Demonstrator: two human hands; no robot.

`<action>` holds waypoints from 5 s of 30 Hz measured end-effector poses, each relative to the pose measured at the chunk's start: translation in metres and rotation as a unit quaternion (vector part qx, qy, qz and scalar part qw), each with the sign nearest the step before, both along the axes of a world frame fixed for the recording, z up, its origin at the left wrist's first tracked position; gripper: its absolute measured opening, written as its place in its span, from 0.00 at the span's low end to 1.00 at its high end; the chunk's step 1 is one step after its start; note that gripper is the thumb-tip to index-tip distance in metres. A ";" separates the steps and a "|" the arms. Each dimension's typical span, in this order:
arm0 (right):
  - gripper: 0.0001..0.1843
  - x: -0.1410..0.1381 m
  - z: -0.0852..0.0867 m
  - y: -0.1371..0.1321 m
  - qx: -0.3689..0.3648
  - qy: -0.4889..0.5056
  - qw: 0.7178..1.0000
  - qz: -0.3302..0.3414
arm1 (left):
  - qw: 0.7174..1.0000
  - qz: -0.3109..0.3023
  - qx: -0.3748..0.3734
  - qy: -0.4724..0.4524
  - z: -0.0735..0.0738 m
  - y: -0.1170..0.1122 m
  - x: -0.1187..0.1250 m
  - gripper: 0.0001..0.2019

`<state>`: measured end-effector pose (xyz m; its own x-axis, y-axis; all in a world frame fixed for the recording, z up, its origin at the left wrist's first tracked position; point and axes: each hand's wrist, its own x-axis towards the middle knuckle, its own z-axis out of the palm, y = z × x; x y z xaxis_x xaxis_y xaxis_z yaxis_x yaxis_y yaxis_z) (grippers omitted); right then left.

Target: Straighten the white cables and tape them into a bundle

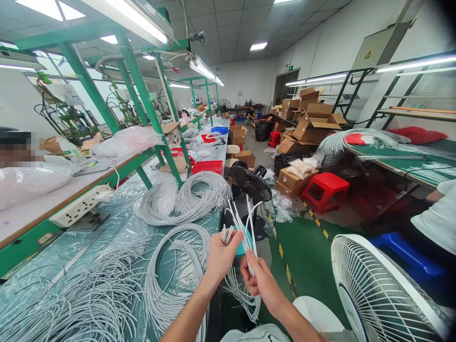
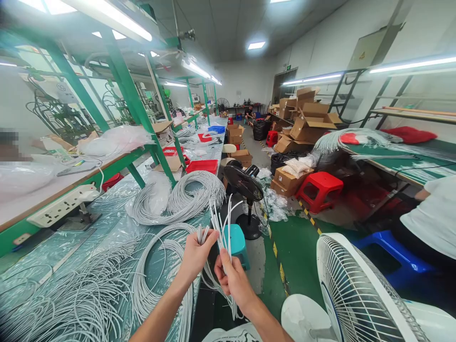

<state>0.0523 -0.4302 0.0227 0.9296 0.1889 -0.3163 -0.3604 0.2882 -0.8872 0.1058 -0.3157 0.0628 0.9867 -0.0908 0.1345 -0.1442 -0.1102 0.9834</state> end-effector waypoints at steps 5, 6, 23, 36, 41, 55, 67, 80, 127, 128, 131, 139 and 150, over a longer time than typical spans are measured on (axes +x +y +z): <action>0.32 -0.002 -0.011 0.001 -0.115 -0.091 0.989 0.018 | 0.998 0.029 0.049 -0.013 0.004 0.005 0.004 0.25; 0.32 -0.003 -0.013 0.001 -0.147 -0.115 0.982 0.019 | 0.998 0.026 0.058 -0.011 0.005 0.006 0.005 0.26; 0.31 -0.005 -0.006 0.012 0.062 -0.044 0.995 -0.064 | 0.997 0.072 -0.033 0.005 -0.006 0.003 0.004 0.23; 0.29 0.001 -0.002 0.002 0.105 -0.074 0.979 -0.159 | 0.981 0.093 -0.155 0.071 -0.021 -0.018 -0.009 0.24; 0.30 0.005 0.000 0.005 0.154 -0.025 0.971 -0.183 | 0.982 0.151 -0.110 -0.010 -0.023 -0.026 -0.029 0.25; 0.30 0.042 0.000 -0.081 0.182 -0.051 0.968 -0.168 | 0.914 0.126 -0.385 0.012 0.026 0.014 -0.007 0.21; 0.32 0.016 0.000 -0.058 0.093 -0.124 0.988 -0.014 | 0.941 -0.056 -0.301 0.142 0.022 0.003 0.011 0.25; 0.32 -0.013 -0.001 -0.045 -0.218 -0.137 0.965 0.049 | 0.971 -0.022 -0.230 0.062 0.026 -0.017 0.030 0.23; 0.30 0.030 -0.022 -0.029 0.150 0.058 0.969 -0.189 | 0.979 -0.048 -0.197 0.014 0.026 -0.021 -0.011 0.20; 0.29 0.033 -0.021 -0.032 0.153 0.065 0.967 -0.195 | 0.979 -0.056 -0.194 0.015 0.028 -0.019 -0.013 0.20; 0.29 0.039 -0.018 -0.045 0.179 0.066 0.958 -0.214 | 0.973 -0.096 -0.205 0.037 0.031 -0.011 -0.015 0.18; 0.30 0.024 0.003 -0.041 0.122 -0.058 0.981 -0.141 | 0.977 -0.073 -0.192 0.056 0.023 -0.004 0.000 0.19; 0.32 0.025 0.005 -0.019 -0.072 -0.104 0.988 -0.094 | 0.986 -0.030 -0.159 0.045 0.004 -0.022 0.005 0.21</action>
